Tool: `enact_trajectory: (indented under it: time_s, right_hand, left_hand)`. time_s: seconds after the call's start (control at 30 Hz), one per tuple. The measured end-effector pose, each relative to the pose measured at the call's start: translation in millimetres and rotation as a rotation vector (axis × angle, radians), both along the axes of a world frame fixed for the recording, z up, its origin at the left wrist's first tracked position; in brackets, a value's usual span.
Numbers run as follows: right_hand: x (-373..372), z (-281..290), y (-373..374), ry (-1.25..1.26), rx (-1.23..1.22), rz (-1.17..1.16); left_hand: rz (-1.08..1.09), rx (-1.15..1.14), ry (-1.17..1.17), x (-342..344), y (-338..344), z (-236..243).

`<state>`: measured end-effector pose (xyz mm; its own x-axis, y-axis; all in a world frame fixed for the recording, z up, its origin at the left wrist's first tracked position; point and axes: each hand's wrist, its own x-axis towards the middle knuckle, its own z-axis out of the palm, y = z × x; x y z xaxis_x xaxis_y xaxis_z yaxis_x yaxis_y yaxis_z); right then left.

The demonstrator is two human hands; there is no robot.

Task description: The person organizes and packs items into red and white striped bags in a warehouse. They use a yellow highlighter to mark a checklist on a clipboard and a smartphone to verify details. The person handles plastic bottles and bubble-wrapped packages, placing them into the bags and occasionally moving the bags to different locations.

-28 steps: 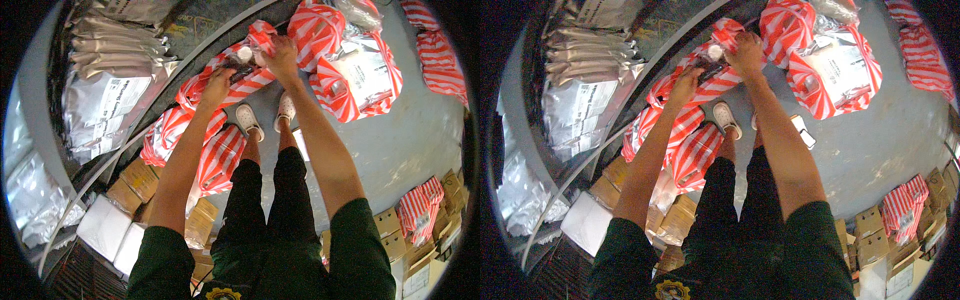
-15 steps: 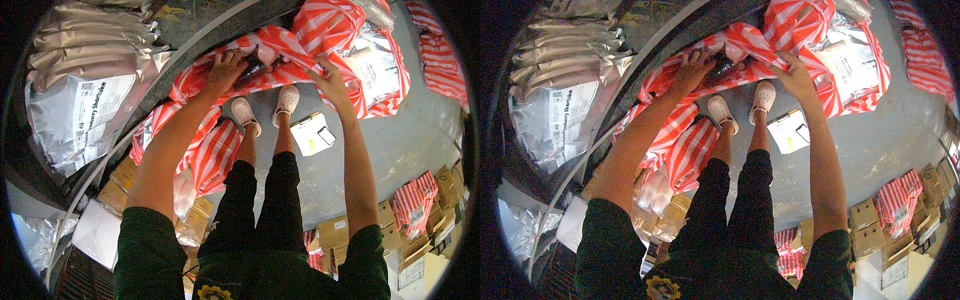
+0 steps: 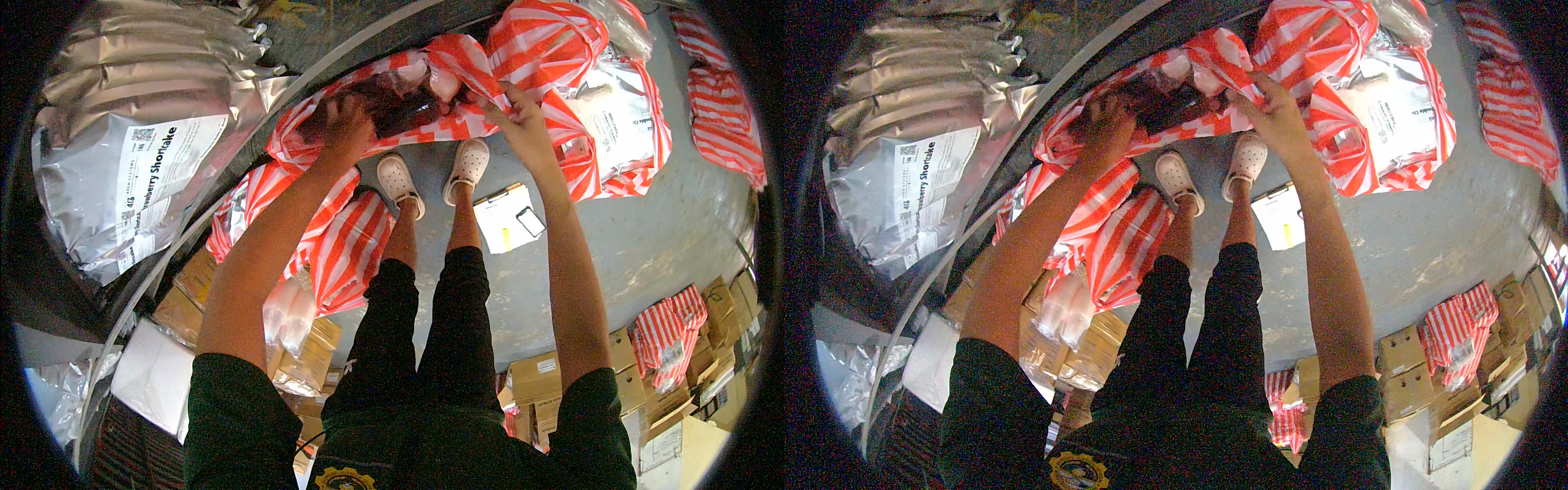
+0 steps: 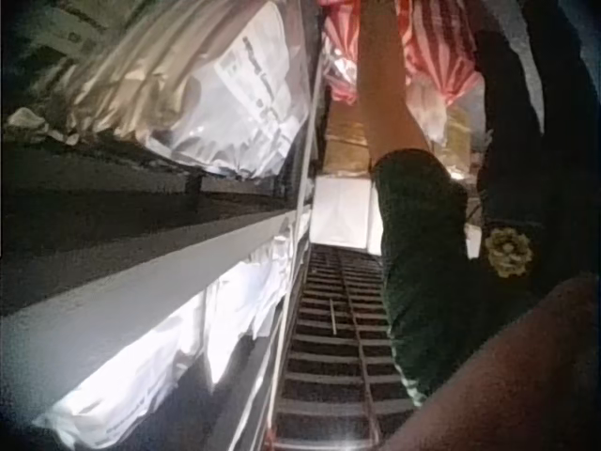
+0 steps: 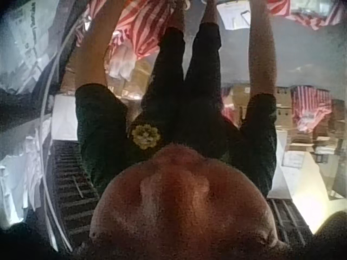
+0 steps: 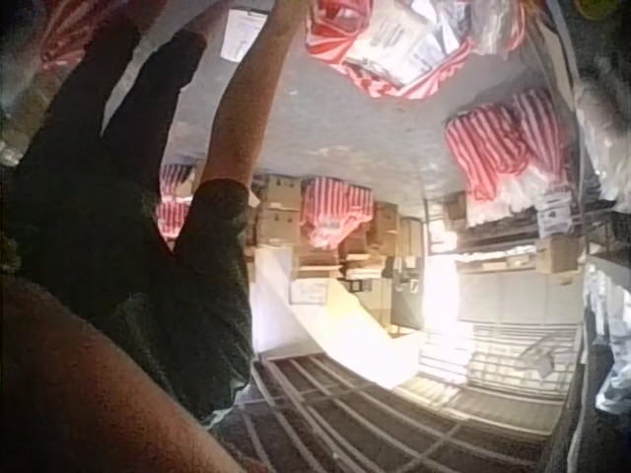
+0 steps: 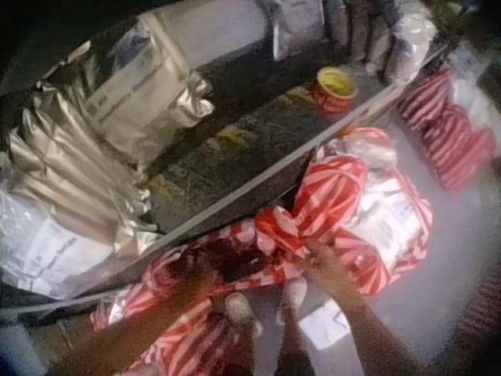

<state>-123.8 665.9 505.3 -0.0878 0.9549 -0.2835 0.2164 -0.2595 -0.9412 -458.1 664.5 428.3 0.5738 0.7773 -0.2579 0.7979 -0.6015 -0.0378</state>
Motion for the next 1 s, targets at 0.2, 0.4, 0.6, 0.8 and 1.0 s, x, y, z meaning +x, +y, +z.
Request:
enact_trajectory:
  time_s: [0.2,0.4,0.6,0.8,1.0]
  right_hand:
    - [-12.5,12.5,3.4,0.128,-0.068,-0.021]
    - [-21.8,15.7,9.8,0.163,-0.064,-0.049]
    - [-11.9,3.8,6.4,0.172,-0.038,-0.025]
    - [-10.5,-1.5,0.5,0.181,-0.002,-0.068]
    - [-11.8,11.5,2.2,0.1,-0.059,-0.014]
  left_hand:
    - [-0.007,-0.396,-0.262,69.8,21.0,-3.2]
    - [0.417,-0.11,-0.188,103.3,-6.0,-106.1]
    - [0.407,-0.373,-0.353,45.0,-44.4,-98.4]
    - [0.217,-0.213,-0.261,-7.5,-55.9,0.2]
    - [0.383,-0.142,-0.24,-37.5,-24.3,16.5]
